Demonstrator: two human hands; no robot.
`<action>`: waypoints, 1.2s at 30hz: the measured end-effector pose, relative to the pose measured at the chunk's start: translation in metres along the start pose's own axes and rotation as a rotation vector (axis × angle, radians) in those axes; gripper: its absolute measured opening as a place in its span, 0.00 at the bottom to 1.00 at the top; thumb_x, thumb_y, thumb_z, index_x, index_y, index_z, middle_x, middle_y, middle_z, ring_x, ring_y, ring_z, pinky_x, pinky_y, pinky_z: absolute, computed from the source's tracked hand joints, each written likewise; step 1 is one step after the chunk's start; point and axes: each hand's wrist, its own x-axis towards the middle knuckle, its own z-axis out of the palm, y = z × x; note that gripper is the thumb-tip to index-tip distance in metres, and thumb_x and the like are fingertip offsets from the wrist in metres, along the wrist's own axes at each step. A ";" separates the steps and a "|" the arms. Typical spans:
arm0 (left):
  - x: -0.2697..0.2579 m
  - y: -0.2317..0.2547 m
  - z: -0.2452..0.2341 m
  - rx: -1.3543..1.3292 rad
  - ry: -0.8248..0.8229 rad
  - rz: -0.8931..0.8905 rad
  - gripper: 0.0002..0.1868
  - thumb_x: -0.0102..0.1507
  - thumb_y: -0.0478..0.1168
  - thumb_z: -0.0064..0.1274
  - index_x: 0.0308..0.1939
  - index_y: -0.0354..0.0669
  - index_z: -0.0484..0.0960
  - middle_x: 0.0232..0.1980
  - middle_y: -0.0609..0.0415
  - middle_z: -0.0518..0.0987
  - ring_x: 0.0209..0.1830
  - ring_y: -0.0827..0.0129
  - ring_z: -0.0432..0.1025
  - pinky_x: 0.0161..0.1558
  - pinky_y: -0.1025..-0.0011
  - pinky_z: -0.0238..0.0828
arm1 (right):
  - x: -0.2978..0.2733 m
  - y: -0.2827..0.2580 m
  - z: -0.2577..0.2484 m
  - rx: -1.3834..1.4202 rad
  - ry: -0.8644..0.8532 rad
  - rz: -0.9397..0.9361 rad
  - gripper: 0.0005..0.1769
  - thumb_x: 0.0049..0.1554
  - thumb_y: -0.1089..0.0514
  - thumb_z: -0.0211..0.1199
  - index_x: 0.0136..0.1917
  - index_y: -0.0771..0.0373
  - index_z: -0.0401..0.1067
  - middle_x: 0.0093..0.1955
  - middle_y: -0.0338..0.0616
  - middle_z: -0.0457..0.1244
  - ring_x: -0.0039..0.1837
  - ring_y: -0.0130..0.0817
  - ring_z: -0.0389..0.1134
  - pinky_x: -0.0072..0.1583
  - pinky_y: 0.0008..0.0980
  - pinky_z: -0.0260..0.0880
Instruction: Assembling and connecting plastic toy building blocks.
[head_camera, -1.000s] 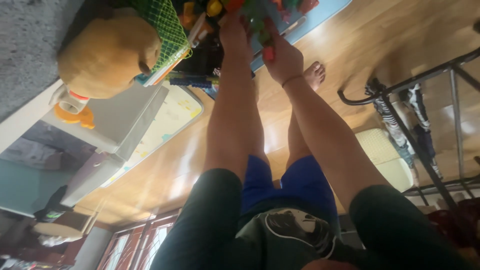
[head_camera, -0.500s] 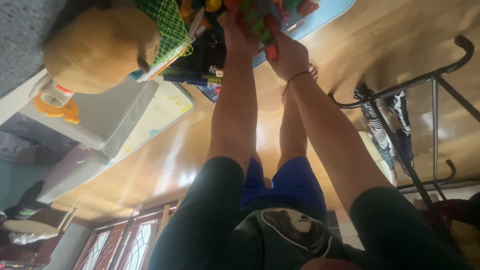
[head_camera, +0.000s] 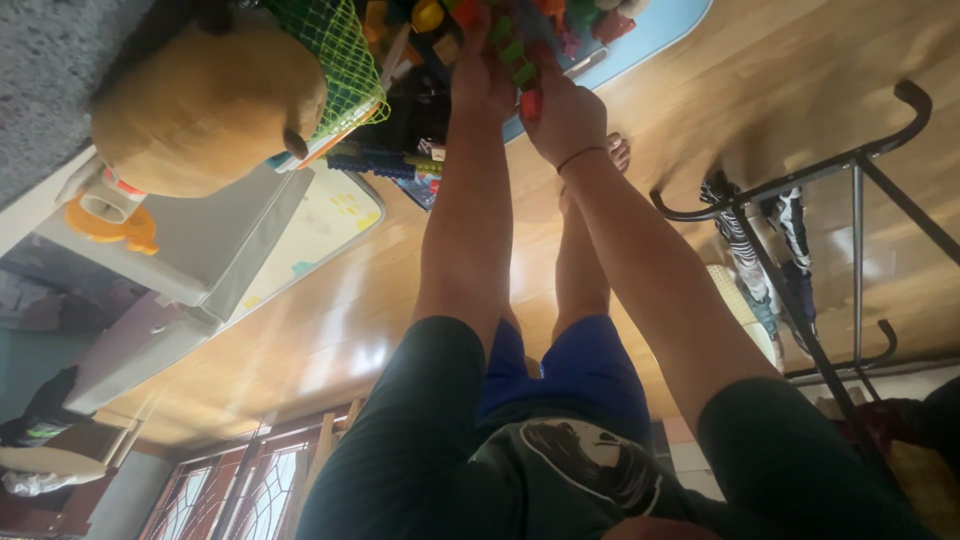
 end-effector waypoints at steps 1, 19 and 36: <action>0.004 -0.001 -0.005 0.004 0.000 0.017 0.22 0.69 0.47 0.58 0.61 0.37 0.76 0.53 0.47 0.80 0.51 0.54 0.74 0.53 0.55 0.74 | 0.001 -0.002 0.000 0.008 0.001 0.015 0.40 0.59 0.49 0.64 0.79 0.51 0.52 0.45 0.55 0.70 0.45 0.59 0.71 0.46 0.55 0.71; 0.001 -0.008 0.001 -0.045 -0.121 -0.065 0.20 0.70 0.50 0.56 0.58 0.41 0.77 0.51 0.49 0.81 0.52 0.52 0.75 0.49 0.48 0.77 | -0.001 -0.003 -0.007 -0.003 -0.035 0.038 0.36 0.58 0.50 0.65 0.76 0.53 0.58 0.43 0.54 0.70 0.45 0.59 0.72 0.46 0.55 0.71; -0.008 -0.009 0.015 -0.028 -0.061 0.043 0.22 0.71 0.55 0.47 0.57 0.42 0.78 0.52 0.53 0.81 0.54 0.59 0.74 0.52 0.56 0.75 | -0.009 0.001 -0.008 -0.034 -0.074 0.027 0.40 0.56 0.49 0.67 0.78 0.53 0.57 0.45 0.52 0.71 0.46 0.57 0.72 0.47 0.53 0.72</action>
